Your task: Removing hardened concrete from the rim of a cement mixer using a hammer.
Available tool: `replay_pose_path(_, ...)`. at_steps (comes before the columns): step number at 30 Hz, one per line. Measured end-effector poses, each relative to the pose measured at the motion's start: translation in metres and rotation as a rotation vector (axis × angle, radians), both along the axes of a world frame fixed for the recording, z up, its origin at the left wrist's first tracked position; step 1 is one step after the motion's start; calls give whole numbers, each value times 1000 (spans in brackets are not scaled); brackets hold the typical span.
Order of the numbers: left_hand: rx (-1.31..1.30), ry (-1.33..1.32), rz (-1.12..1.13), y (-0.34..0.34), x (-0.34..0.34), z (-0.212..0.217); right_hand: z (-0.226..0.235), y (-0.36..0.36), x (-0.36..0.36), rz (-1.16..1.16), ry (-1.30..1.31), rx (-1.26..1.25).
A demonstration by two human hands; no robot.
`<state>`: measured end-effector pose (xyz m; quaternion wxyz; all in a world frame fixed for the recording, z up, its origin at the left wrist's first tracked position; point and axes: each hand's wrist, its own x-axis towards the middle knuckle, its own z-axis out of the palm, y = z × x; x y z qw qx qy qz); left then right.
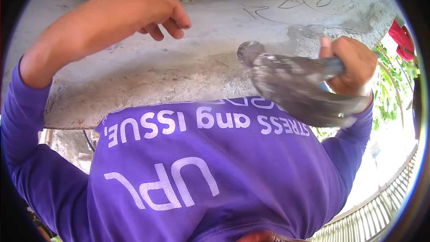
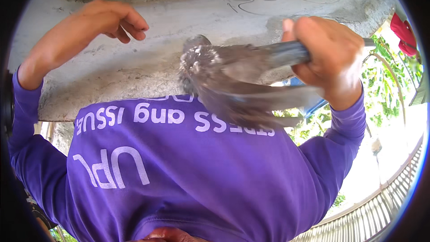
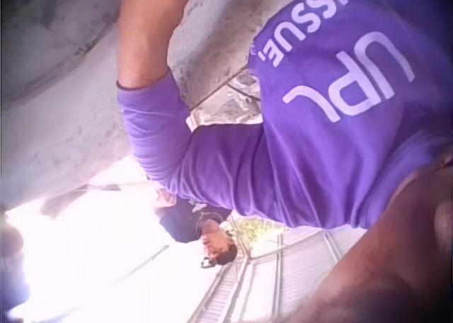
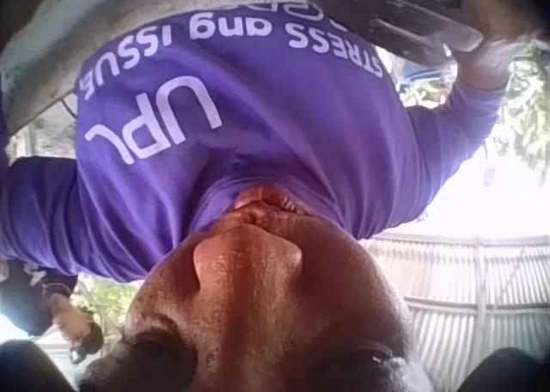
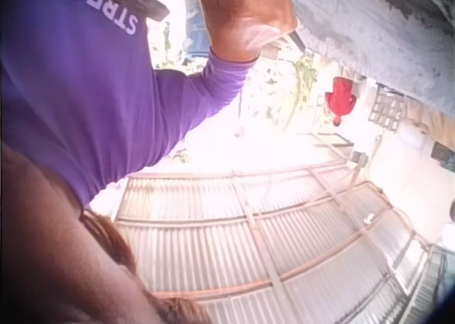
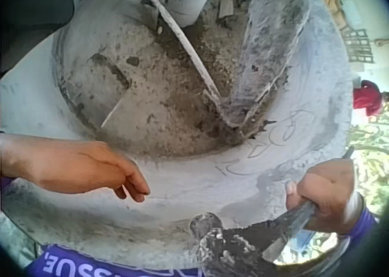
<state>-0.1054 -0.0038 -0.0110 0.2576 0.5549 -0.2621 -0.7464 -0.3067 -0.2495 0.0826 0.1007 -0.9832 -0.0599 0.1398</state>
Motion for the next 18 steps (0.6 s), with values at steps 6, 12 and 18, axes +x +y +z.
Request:
replay_pose_path(6, 4, -27, 17, -6, 2, 4, -15, -2, -14, 87, 96, 103)
replay_pose_path(12, -5, -43, 5, 1, 4, 5, 9, 18, -6, -293, 36, 46)
replay_pose_path(18, -100, -60, -20, -1, 8, -7, -9, -2, -4, 115, 149, -22)
